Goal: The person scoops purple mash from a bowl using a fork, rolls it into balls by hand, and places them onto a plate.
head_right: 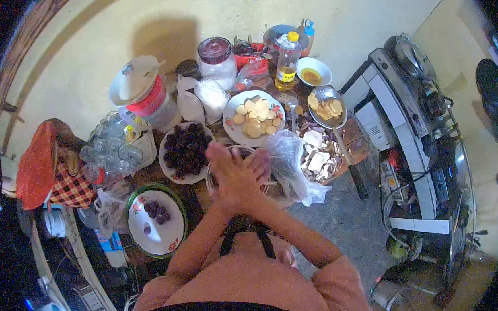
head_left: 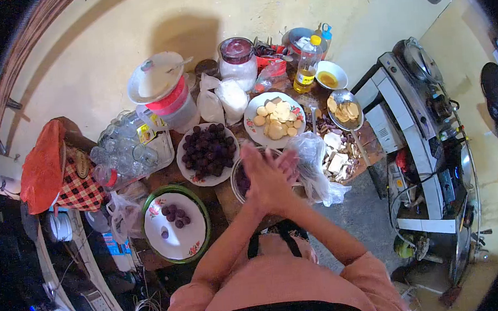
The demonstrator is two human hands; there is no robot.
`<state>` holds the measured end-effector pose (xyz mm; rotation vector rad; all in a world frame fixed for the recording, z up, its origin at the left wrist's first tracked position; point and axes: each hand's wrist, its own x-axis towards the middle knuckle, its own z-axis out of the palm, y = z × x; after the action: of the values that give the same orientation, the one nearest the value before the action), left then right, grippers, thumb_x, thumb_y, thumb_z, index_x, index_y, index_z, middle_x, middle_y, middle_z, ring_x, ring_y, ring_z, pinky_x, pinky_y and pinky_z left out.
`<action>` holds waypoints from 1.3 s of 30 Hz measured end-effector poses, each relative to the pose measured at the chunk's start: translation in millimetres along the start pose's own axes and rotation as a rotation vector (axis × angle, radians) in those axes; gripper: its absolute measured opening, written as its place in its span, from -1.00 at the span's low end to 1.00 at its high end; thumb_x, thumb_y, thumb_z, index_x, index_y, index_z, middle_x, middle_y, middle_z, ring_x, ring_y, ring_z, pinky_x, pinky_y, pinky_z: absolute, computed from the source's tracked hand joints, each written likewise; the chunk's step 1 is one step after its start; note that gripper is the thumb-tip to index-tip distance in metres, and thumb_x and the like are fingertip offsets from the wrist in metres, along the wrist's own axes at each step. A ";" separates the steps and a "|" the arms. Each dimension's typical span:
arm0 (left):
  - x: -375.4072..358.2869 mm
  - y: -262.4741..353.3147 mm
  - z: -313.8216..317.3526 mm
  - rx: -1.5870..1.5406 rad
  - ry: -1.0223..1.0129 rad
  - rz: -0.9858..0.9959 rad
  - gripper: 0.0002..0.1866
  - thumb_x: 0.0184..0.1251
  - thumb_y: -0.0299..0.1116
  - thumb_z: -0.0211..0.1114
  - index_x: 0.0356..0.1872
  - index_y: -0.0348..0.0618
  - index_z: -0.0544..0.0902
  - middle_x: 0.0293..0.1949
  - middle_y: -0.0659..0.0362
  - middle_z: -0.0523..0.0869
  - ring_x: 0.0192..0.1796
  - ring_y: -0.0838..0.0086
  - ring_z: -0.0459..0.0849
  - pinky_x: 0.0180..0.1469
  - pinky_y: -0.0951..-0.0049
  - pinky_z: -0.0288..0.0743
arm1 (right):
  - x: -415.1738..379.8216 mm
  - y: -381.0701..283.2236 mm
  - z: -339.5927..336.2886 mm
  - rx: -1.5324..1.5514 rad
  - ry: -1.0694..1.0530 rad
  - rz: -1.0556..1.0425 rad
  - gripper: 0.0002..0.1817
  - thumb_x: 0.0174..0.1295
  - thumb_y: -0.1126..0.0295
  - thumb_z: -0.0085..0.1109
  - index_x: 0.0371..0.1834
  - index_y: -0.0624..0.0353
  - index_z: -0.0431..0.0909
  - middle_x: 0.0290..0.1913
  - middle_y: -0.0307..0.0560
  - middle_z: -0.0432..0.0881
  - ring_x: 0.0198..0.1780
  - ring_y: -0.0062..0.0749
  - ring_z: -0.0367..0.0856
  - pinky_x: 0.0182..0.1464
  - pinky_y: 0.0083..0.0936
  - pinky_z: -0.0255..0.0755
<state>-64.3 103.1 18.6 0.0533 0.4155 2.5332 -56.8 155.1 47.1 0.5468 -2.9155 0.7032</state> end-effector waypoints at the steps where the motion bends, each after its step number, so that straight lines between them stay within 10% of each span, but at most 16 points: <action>1: 1.9 2.5 -6.3 0.012 -0.038 -0.014 -0.15 0.19 0.32 -0.25 0.32 -0.19 0.05 0.32 0.07 0.17 0.33 0.30 0.16 0.35 0.26 -0.06 | 0.5 -6.6 -0.2 -0.059 0.065 -0.052 -0.29 0.07 0.24 -0.11 0.33 0.20 -0.02 0.32 0.19 0.10 0.32 0.06 0.08 0.31 -0.06 -0.13; 3: -3.3 9.1 -5.0 0.134 0.001 0.054 -0.12 0.18 0.34 -0.25 0.31 -0.22 0.06 0.32 0.03 0.15 0.35 0.23 0.11 0.37 0.23 -0.10 | -6.9 -3.5 -28.0 0.220 0.084 -0.280 -0.31 0.12 0.24 -0.13 0.36 0.10 -0.04 0.37 0.11 0.03 0.35 -0.01 0.04 0.33 -0.10 -0.16; 9: -7.2 21.1 8.1 -0.497 -0.197 -0.155 -0.22 0.24 0.27 -0.21 0.24 -0.22 0.22 0.25 0.06 0.29 0.28 0.28 0.26 0.31 0.24 0.08 | 3.4 19.9 -54.2 1.620 0.219 -0.110 -0.27 0.28 -0.15 -0.44 0.41 0.03 -0.22 0.43 -0.02 -0.18 0.43 -0.18 -0.17 0.38 -0.22 -0.42; 15: -4.9 31.9 26.3 -0.195 0.155 -0.070 -0.41 0.33 0.07 -0.14 0.13 -0.24 0.36 0.17 0.03 0.41 0.14 0.25 0.42 0.23 0.27 0.23 | -5.8 19.7 -84.9 1.227 0.453 0.027 -0.21 0.26 -0.22 -0.58 0.40 0.12 -0.26 0.42 0.03 -0.15 0.42 -0.15 -0.15 0.39 -0.26 -0.41; 19: -1.1 28.3 21.3 -0.128 0.253 -0.104 -0.45 0.34 0.03 -0.11 0.15 -0.20 0.36 0.15 0.06 0.44 0.12 0.33 0.45 0.18 0.26 0.28 | -2.0 15.4 -66.3 0.457 0.282 0.017 -0.41 0.26 0.25 -0.37 0.35 0.28 -0.05 0.40 0.09 -0.07 0.43 -0.14 -0.16 0.38 -0.15 -0.48; 22: -2.1 28.3 50.8 -0.035 0.558 -0.065 -0.58 0.34 0.00 -0.06 -0.25 -0.14 0.59 -0.31 0.12 0.66 -0.32 0.47 0.63 -0.26 0.44 0.52 | 1.0 3.3 -59.7 0.220 0.354 -0.024 -0.43 0.24 0.28 -0.40 0.33 0.27 0.00 0.39 0.08 -0.03 0.42 -0.12 -0.13 0.38 -0.13 -0.53; 25: -15.9 43.0 15.6 -0.077 0.101 -0.135 -0.52 0.34 -0.04 -0.02 -0.77 -0.03 0.42 -0.84 0.28 0.38 -0.82 0.58 0.36 -0.76 0.60 0.26 | -4.3 5.3 -65.9 0.498 0.527 0.048 -0.44 0.25 0.28 -0.42 0.33 0.26 0.02 0.38 0.09 0.01 0.42 -0.14 -0.12 0.37 -0.12 -0.53; 26: -12.7 33.2 13.6 -0.015 0.486 -0.071 -0.40 0.34 -0.04 -0.01 -0.91 0.03 0.14 -0.98 0.38 0.02 -0.99 0.62 0.00 -0.92 0.63 -0.13 | -8.9 10.1 -67.8 0.566 0.532 0.085 -0.44 0.28 0.22 -0.45 0.33 0.25 0.02 0.36 0.08 0.06 0.40 -0.14 -0.03 0.38 -0.14 -0.50; 32: -12.8 44.3 5.3 -0.184 0.083 -0.048 -0.56 0.36 -0.19 -0.04 -0.76 -0.09 0.38 -0.74 0.21 0.44 -0.67 0.52 0.45 -0.67 0.57 0.36 | -25.1 29.2 -64.5 0.819 0.532 0.202 -0.40 0.35 0.10 -0.48 0.34 0.27 -0.03 0.29 0.13 0.19 0.21 -0.10 0.30 0.28 -0.25 0.03; 36: -15.8 51.5 23.0 -0.156 0.301 -0.104 -0.94 0.24 -0.41 0.09 -0.30 -0.11 0.49 -0.30 0.14 0.57 -0.34 0.39 0.53 -0.28 0.49 0.52 | -35.4 33.2 -63.9 0.858 0.520 0.312 -0.39 0.35 0.07 -0.50 0.35 0.25 -0.07 0.27 0.13 0.22 0.12 -0.11 0.40 0.21 -0.26 0.13; 39: -18.0 48.8 12.8 -0.094 0.345 -0.054 -0.73 0.17 -0.47 0.19 -0.10 -0.04 0.43 -0.13 0.16 0.55 -0.27 0.38 0.52 -0.19 0.50 0.52 | -39.5 37.9 -60.0 0.874 0.522 0.335 -0.39 0.35 0.07 -0.49 0.36 0.23 -0.09 0.26 0.13 0.25 0.08 -0.13 0.43 0.20 -0.27 0.15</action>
<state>-73.5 58.3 46.6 -0.4295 0.4229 2.5067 -33.4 226.6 77.7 -0.1036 -2.1139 1.8453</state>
